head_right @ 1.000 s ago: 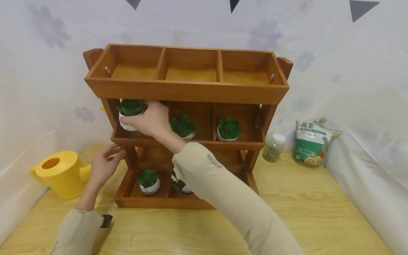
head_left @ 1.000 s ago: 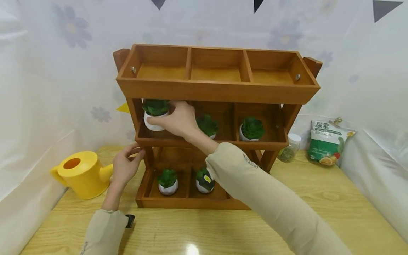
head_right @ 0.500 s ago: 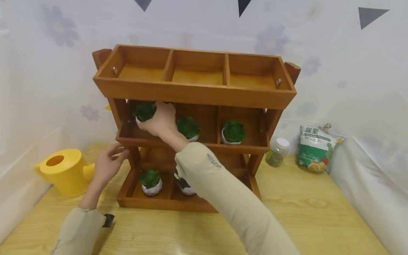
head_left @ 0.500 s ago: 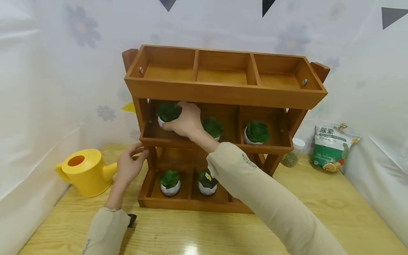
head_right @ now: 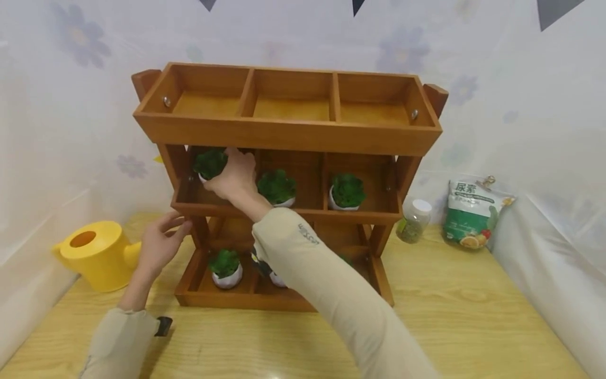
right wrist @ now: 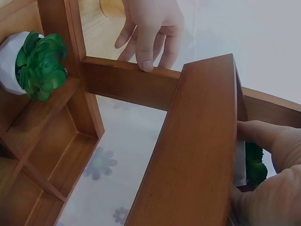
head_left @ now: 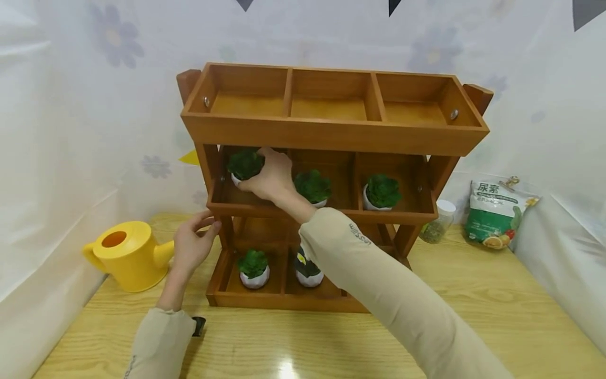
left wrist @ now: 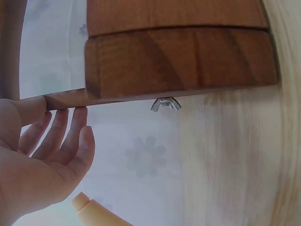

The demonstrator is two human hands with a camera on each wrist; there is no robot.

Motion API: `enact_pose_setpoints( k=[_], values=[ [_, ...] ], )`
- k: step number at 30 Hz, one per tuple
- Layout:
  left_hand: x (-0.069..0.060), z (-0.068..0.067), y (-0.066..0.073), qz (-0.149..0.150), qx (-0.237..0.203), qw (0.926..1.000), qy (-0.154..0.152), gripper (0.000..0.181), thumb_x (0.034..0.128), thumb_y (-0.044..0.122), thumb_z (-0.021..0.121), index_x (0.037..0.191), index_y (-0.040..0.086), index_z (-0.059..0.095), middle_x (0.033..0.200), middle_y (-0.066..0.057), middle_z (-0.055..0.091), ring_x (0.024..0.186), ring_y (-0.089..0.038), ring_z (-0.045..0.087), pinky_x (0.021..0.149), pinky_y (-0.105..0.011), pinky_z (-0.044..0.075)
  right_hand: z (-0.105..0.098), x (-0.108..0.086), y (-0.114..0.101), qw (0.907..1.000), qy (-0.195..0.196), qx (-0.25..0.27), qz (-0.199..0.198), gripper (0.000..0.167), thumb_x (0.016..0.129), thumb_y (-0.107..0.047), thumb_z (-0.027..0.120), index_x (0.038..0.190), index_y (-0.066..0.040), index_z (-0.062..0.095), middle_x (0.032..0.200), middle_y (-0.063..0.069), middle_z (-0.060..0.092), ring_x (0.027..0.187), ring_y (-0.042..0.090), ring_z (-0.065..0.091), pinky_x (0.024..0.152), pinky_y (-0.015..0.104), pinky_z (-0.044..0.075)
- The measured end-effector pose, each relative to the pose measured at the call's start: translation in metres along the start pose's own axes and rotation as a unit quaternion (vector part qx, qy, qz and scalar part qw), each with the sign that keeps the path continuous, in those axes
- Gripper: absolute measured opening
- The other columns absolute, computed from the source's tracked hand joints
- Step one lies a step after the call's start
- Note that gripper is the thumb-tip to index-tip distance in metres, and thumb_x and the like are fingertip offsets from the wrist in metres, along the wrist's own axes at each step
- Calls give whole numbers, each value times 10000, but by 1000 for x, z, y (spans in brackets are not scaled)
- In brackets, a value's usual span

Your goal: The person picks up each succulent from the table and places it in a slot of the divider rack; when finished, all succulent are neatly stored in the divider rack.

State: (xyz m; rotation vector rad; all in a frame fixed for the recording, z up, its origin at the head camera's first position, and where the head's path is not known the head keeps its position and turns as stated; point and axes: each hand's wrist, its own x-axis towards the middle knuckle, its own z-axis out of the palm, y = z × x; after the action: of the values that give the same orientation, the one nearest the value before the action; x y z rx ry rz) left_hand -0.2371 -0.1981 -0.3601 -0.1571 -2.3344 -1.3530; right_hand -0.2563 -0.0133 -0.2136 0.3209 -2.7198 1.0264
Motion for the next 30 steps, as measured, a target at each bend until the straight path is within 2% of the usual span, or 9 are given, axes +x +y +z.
enact_pose_setpoints(
  k=[12, 18, 21, 23, 26, 28, 30],
  values=[
    [-1, 0, 3, -53, 47, 10000, -32, 327, 944, 98, 606, 1244, -33, 607, 1111, -251, 657, 1024, -362, 632, 856, -499, 521, -8, -7, -1, 9991, -415, 68, -62, 717, 727, -310, 841, 1332, -100, 519, 1372, 100, 472, 1303, 293, 380, 1033, 388, 402],
    [-1, 1, 5, -121, -83, 9999, -71, 321, 939, 90, 611, 1235, -33, 614, 1118, -250, 655, 1029, -356, 635, 868, -499, 517, -19, -21, -1, 9949, -962, 14, -316, 769, 723, -275, 850, 1376, -125, 472, 1392, 117, 432, 1285, 278, 379, 1010, 398, 421],
    [-1, 2, 7, -173, -143, 9997, -78, 316, 939, 93, 612, 1230, -30, 619, 1125, -251, 652, 1039, -357, 631, 880, -500, 511, -27, -32, 3, 9932, -1037, 7, -538, 753, 739, -280, 835, 1379, -117, 474, 1380, 108, 457, 1254, 265, 425, 999, 399, 429],
    [-1, 1, 6, -216, -135, 9996, -80, 314, 939, 95, 612, 1229, -26, 619, 1128, -249, 651, 1043, -356, 628, 884, -499, 510, -33, -41, 5, 9927, -990, 257, -647, 699, 754, -269, 824, 1356, -114, 502, 1359, 109, 467, 1192, 258, 490, 952, 385, 467],
    [0, 1, 5, -220, -82, 9997, -78, 318, 942, 101, 609, 1233, -25, 617, 1132, -245, 651, 1044, -354, 628, 886, -494, 511, -40, -57, 9, 9882, -900, 950, -796, 603, 773, -229, 811, 1307, -123, 553, 1319, 84, 483, 1075, 227, 575, 876, 316, 516],
    [0, 0, 4, -198, -41, 9998, -78, 323, 945, 110, 607, 1238, -25, 614, 1135, -244, 651, 1044, -354, 629, 885, -492, 512, -44, -67, 12, 9795, -889, 1568, -904, 553, 780, -196, 805, 1278, -122, 575, 1301, 57, 495, 1045, 218, 595, 865, 286, 524],
    [1, 0, 2, -186, -23, 9998, -72, 325, 945, 111, 608, 1240, -25, 613, 1131, -245, 652, 1040, -356, 630, 882, -493, 513, -48, -78, 15, 9645, -993, 2226, -1015, 522, 794, -152, 791, 1268, -113, 576, 1298, 42, 510, 1064, 227, 594, 892, 281, 516]
  ],
)
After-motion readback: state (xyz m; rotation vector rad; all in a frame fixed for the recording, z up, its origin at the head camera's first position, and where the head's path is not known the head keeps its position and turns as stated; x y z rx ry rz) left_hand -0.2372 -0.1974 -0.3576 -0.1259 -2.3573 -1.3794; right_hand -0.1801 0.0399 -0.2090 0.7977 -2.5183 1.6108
